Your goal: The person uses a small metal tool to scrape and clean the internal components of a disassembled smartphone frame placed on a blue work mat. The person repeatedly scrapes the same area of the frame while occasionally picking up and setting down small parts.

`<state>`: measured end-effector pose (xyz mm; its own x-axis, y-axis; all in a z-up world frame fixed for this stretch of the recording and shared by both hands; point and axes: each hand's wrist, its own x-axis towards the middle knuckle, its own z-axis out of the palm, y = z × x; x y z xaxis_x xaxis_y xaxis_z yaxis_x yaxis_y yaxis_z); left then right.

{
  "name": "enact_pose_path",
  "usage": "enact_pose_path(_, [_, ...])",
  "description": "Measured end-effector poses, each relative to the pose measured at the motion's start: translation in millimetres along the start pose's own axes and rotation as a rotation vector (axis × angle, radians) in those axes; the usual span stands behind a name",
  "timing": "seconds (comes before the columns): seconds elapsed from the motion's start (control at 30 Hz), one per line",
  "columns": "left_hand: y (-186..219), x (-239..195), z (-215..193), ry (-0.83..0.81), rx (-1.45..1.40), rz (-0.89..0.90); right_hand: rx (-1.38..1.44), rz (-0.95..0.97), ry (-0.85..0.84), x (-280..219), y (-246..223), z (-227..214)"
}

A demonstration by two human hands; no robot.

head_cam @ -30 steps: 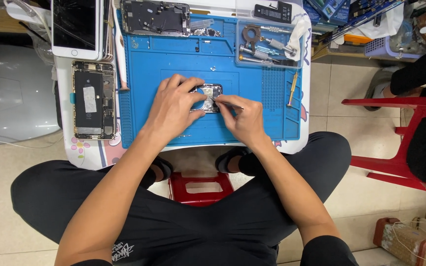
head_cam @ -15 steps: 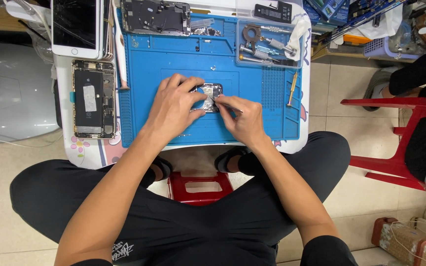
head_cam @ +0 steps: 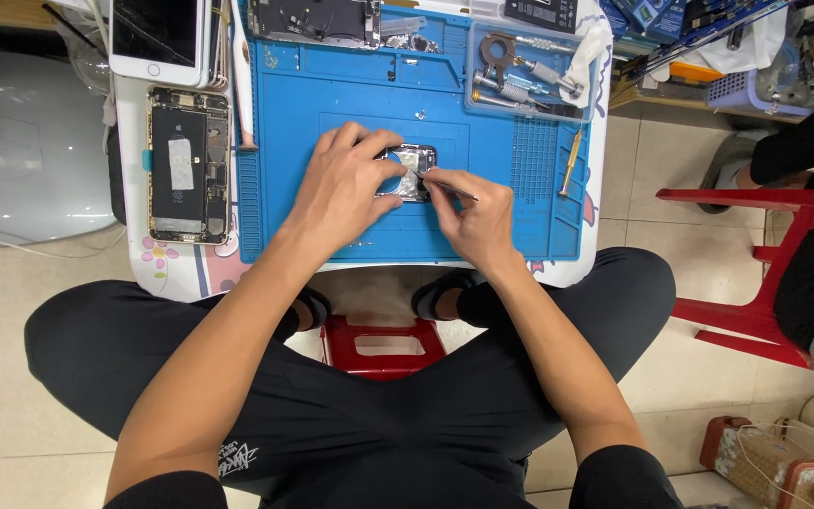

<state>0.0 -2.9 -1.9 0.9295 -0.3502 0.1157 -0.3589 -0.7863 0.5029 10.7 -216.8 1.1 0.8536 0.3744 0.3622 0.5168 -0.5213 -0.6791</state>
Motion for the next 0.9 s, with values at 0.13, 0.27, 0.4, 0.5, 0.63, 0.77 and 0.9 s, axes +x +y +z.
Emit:
enact_pose_path(0.13, [-3.6,-1.1,3.2,0.016,-0.007,0.012,0.014,-0.015,-0.024,0.0,-0.1,-2.8])
enact_pose_path(0.27, [-5.4,-2.0,6.7,0.031,-0.011,0.02,0.028,-0.012,-0.033,1.0,1.1,-2.8])
enact_pose_path(0.4, [-5.4,-2.3,8.2,0.04,-0.016,0.028,0.013,-0.056,-0.015,0.1,1.9,-1.9])
enact_pose_path(0.5, [-5.9,-1.8,9.9,0.058,-0.01,0.04,0.024,-0.07,-0.015,0.4,3.2,-3.5])
enact_pose_path(0.63, [-6.8,-3.1,11.6,0.081,-0.012,0.036,0.037,-0.055,-0.041,1.2,2.7,-3.8])
enact_pose_path(0.77, [-7.3,-1.8,11.8,0.111,0.083,0.094,0.074,-0.009,-0.091,-5.1,5.5,-4.8])
enact_pose_path(0.9, [-6.9,-0.8,11.1,0.108,0.079,0.089,-0.016,-0.081,-0.055,-5.4,8.2,-2.0])
